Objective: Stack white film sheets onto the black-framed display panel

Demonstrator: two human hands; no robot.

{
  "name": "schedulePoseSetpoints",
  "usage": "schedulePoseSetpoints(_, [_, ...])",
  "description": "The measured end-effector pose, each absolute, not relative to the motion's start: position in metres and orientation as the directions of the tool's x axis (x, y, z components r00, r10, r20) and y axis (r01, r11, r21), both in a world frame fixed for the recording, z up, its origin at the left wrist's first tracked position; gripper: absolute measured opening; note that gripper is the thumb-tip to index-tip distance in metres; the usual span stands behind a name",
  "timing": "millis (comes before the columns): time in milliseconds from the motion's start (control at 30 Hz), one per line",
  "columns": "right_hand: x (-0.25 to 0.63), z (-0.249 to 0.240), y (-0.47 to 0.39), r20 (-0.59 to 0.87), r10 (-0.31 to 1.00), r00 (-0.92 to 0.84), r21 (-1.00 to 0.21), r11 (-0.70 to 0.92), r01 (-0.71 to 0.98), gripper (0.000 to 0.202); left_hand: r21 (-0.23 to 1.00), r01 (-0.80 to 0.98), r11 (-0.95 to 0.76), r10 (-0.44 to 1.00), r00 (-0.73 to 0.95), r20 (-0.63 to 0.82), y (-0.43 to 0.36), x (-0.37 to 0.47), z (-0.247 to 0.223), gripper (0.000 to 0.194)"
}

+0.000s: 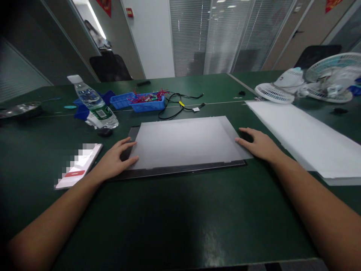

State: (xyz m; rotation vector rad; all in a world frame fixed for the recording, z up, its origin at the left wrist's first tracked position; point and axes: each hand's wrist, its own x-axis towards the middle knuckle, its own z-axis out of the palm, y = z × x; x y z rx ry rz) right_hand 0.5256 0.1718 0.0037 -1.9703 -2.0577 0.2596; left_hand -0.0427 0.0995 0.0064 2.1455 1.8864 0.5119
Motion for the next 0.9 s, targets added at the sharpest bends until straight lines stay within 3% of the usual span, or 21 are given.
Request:
schedulePoseSetpoints(133, [0.519,0.001,0.17,0.06,0.996,-0.072,-0.324,0.088,0.942,0.077,0.386,0.902,-0.194,0.981,0.176,0.082,0.098,-0.043,0.007,0.076])
schedulePoseSetpoints(467, [0.502,-0.005,0.169,0.134,0.942,-0.309,-0.367,0.336,0.867,0.061,0.377,0.916,-0.138,0.989,0.109,0.097,0.1,-0.043,0.007,0.07])
schedulePoseSetpoints(667, [0.501,-0.005,0.169,0.143,0.921,-0.361,-0.32,0.388,0.864,0.056,0.384,0.915,-0.125,0.987,0.075,0.144,0.102,-0.044,0.007,0.057])
schedulePoseSetpoints(900, [0.502,-0.003,0.166,0.21,0.907,-0.366,-0.33,0.418,0.846,0.048,0.391,0.912,-0.122,0.987,0.068,0.148,0.104,-0.047,0.003,0.06])
